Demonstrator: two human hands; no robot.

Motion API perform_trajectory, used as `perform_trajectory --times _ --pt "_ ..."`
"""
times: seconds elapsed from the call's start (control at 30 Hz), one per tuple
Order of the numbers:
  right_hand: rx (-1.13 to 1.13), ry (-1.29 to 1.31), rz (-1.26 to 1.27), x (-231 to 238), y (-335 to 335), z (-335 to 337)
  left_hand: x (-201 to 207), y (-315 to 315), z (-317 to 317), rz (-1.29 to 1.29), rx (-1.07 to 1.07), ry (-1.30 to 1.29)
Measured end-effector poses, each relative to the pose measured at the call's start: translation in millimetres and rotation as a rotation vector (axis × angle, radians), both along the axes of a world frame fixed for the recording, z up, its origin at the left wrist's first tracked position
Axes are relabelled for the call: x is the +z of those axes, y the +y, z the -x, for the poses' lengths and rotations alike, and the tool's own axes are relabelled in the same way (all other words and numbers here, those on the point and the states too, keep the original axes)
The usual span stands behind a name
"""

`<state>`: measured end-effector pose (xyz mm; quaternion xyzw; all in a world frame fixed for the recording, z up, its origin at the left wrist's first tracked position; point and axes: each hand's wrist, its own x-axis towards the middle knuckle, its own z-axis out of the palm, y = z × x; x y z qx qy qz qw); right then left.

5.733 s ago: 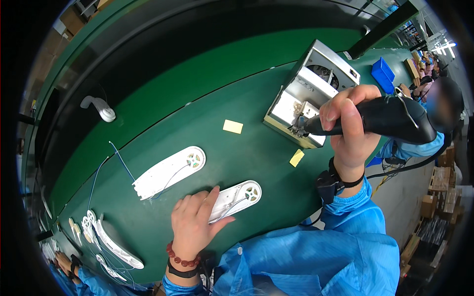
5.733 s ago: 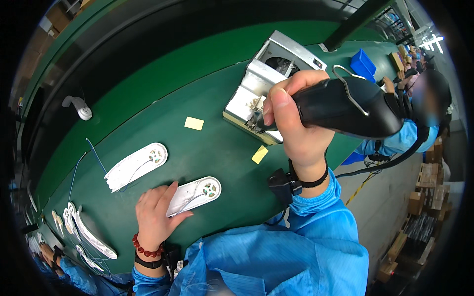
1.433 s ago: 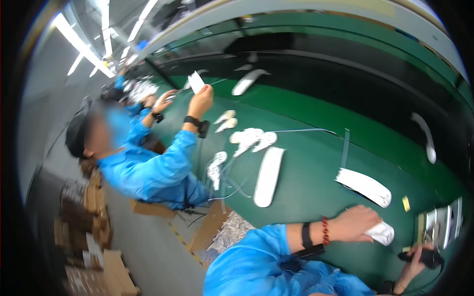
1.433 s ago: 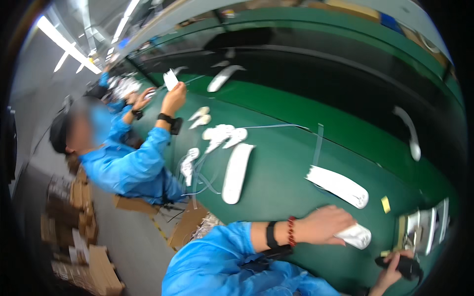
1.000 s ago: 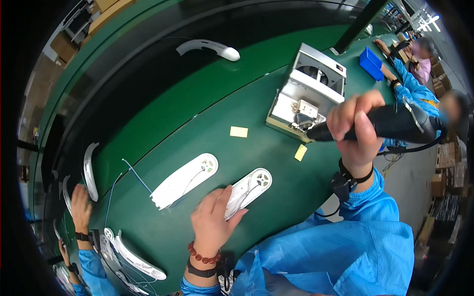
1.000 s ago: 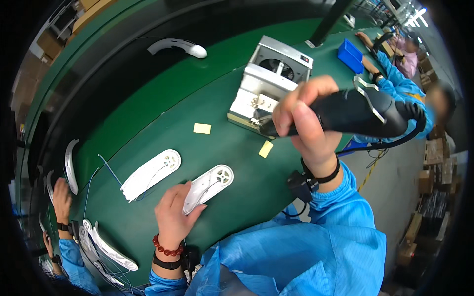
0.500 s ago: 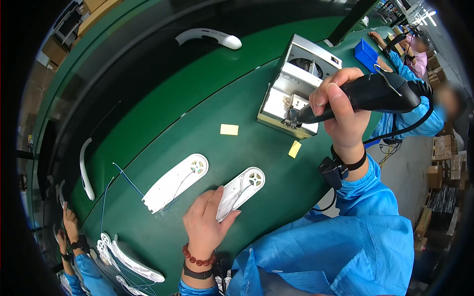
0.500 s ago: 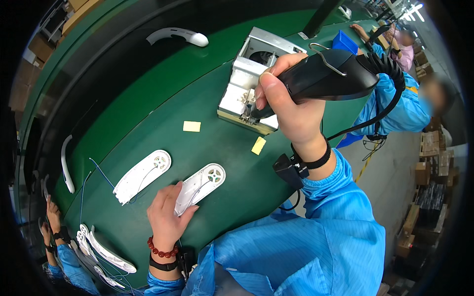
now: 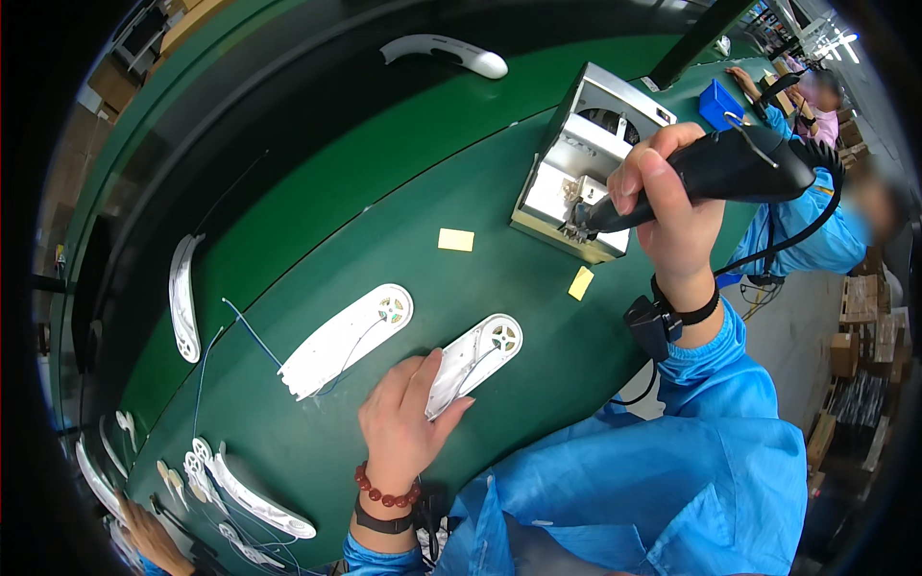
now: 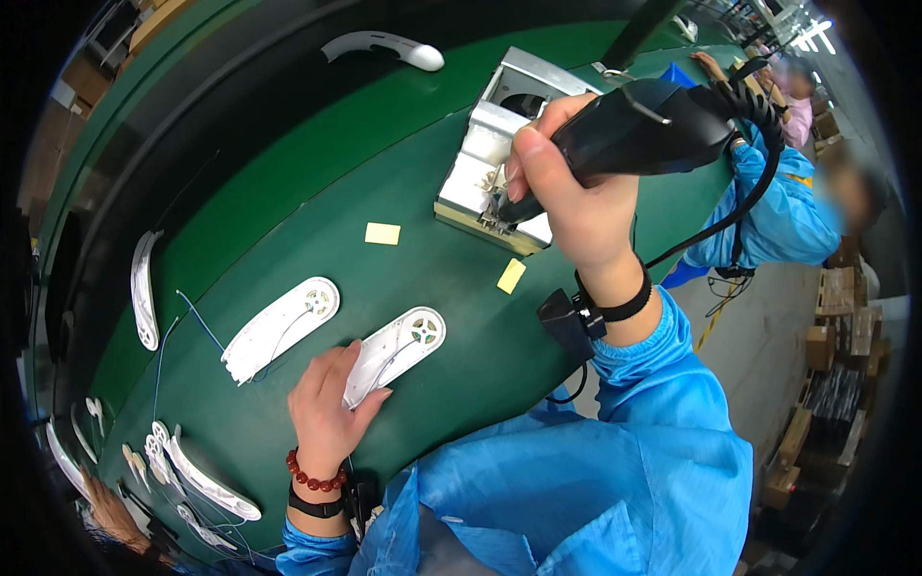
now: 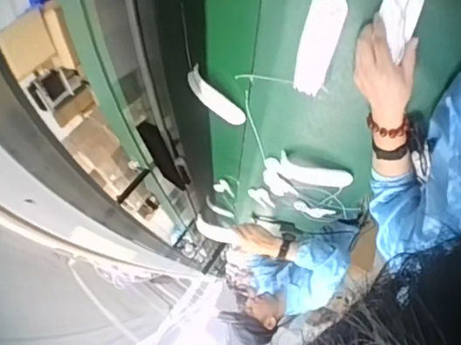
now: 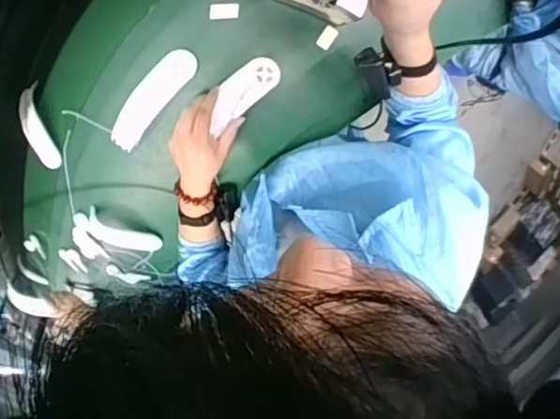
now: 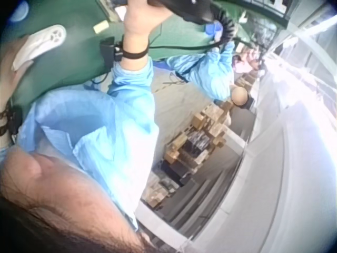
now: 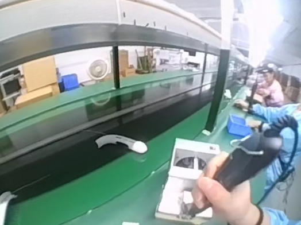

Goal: Using a power screwdriver to assemble small components into white plastic housings on a production line.

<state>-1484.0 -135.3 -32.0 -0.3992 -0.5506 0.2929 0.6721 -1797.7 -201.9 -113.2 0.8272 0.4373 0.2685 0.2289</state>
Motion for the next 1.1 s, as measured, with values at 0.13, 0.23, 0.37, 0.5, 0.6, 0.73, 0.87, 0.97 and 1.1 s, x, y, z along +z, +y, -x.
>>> perform_trajectory --times 0.13,0.23,0.37,0.5,0.6,0.73,0.87,0.97,1.1 --pt "0.012 0.084 0.006 -2 -2 7 -2 2 0 -0.013 -0.004 -0.005" --pt "0.066 0.078 -0.021 -4 -10 14 -5 4 0 -0.043 0.01 -0.014" --pt "0.277 0.138 -0.032 2 -31 48 -9 3 1 -0.043 0.026 0.0" --pt "0.457 0.194 0.041 -3 -48 90 -12 -1 5 -0.028 0.052 0.019" --pt "0.551 0.235 0.1 -10 -51 104 -8 -1 7 -0.044 0.021 -0.012" --pt "0.568 0.198 0.144 -19 -48 112 -8 -1 8 -0.116 -0.038 -0.05" --pt "0.449 0.143 0.137 -19 -47 117 -14 0 8 -0.179 -0.076 -0.097" --pt "0.43 0.148 0.148 -21 -47 120 -16 -2 7 -0.214 -0.07 -0.077" --pt "0.508 0.17 0.129 -26 -43 114 -15 -1 7 -0.241 -0.073 -0.064"
